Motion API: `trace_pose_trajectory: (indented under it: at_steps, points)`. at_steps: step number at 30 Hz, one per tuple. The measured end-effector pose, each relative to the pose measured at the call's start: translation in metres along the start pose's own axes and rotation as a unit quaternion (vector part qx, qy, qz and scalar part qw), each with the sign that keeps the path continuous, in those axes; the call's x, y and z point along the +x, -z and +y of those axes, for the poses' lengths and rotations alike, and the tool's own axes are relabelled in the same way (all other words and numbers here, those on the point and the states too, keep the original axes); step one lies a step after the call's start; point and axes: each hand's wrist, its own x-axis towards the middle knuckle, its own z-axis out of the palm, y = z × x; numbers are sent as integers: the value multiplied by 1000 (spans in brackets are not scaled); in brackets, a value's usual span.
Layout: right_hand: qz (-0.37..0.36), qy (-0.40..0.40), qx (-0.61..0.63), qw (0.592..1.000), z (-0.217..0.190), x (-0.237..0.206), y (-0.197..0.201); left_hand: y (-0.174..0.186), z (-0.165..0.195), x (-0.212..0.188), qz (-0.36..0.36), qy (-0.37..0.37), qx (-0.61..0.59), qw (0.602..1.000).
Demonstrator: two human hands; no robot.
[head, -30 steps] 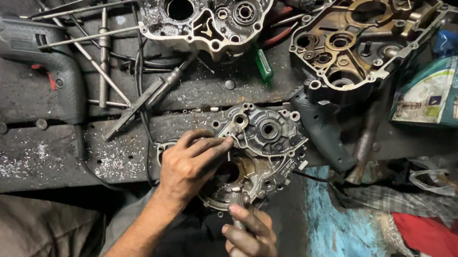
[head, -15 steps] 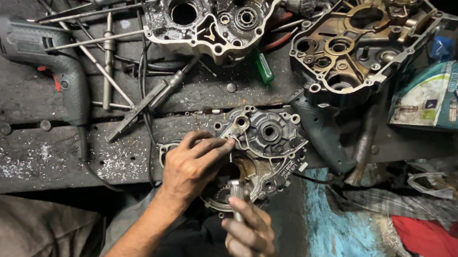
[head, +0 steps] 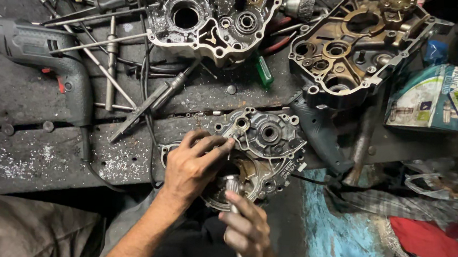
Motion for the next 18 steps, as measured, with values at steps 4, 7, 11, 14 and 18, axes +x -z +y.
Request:
trace_pose_trajectory:
  at_steps: [4, 7, 11, 14, 18]
  points:
    - [35, -16, 5, 999, 1, 2, 0, 1, -1, -3, -10, -13, -15, 1000]
    - [60, -59, -6, 996, 4, 7, -2, 1, -3, -3, -8, -20, -19, 1000]
    - [49, -66, -11, 997, 6, 13, -1, 1, -4, -3, -15, -16, -15, 1000]
    - [60, -42, -9, 997, 7, 15, -2, 1, -4, -3, -26, -19, -30, 999]
    - [51, -45, -10, 998, 10, 14, -4, 1, -4, -3, -28, -10, -12, 999]
